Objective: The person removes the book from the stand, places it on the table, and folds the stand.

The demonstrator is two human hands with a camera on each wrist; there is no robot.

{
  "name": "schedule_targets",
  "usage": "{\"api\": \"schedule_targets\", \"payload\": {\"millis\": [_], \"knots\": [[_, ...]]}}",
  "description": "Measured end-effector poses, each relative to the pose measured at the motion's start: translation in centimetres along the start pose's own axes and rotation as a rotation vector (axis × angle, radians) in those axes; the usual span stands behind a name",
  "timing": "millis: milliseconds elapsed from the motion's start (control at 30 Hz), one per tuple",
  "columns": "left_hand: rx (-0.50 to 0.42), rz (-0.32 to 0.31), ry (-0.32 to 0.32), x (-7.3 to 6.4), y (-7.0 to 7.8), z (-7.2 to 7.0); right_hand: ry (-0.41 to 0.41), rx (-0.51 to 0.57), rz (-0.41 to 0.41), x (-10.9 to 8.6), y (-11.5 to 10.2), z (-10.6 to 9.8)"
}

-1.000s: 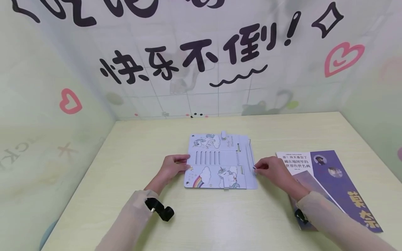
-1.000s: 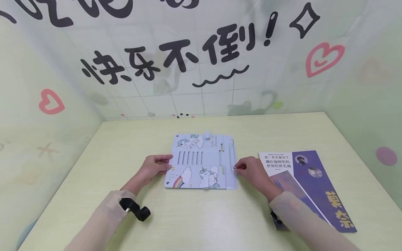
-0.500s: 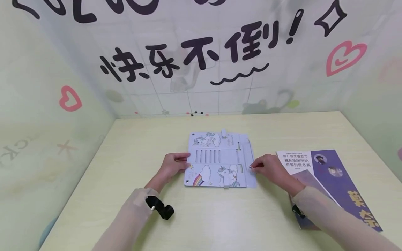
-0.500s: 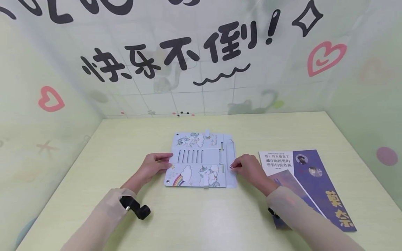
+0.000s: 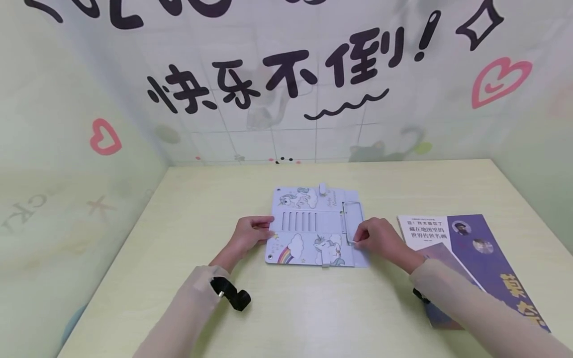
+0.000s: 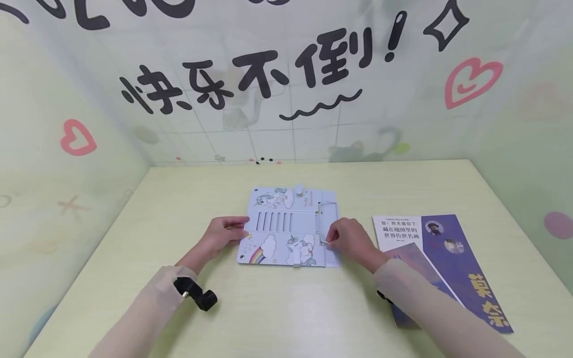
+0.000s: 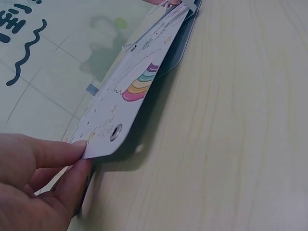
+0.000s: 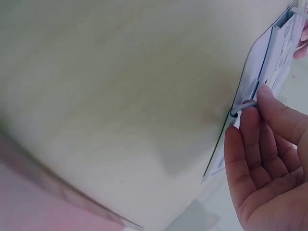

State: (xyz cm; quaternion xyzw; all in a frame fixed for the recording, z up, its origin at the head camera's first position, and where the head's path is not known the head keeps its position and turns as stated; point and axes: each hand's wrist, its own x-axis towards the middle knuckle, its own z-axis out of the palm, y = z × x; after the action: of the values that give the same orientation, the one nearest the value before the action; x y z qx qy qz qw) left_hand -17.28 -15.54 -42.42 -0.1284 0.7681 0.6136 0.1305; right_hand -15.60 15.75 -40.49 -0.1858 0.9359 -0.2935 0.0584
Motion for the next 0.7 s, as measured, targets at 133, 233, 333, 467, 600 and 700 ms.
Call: {"api": "schedule_targets", "payload": {"millis": [133, 233, 333, 467, 600, 700], "knots": [[-0.001, 0.0, -0.003, 0.0, 0.1, 0.0, -0.048, -0.024, -0.008, 0.6, -0.1, -0.3], [-0.001, 0.003, -0.01, -0.1, 0.2, -0.1, -0.083, -0.022, -0.005, 0.9, -0.1, -0.3], [0.036, 0.002, -0.037, 0.1, 0.5, -0.3, -0.105, 0.001, 0.006, 1.1, 0.0, -0.4], [0.217, 0.015, -0.113, 0.7, 1.5, -1.0, -0.14, 0.036, 0.031, 1.1, 0.1, -0.6], [0.45, 0.076, -0.207, 1.3, 3.5, -1.6, -0.172, 0.05, 0.026, 0.8, -0.4, -1.3], [0.548, 0.123, -0.219, 1.7, 5.4, -1.6, -0.169, 0.06, 0.006, 0.4, -1.2, -1.8]]}}
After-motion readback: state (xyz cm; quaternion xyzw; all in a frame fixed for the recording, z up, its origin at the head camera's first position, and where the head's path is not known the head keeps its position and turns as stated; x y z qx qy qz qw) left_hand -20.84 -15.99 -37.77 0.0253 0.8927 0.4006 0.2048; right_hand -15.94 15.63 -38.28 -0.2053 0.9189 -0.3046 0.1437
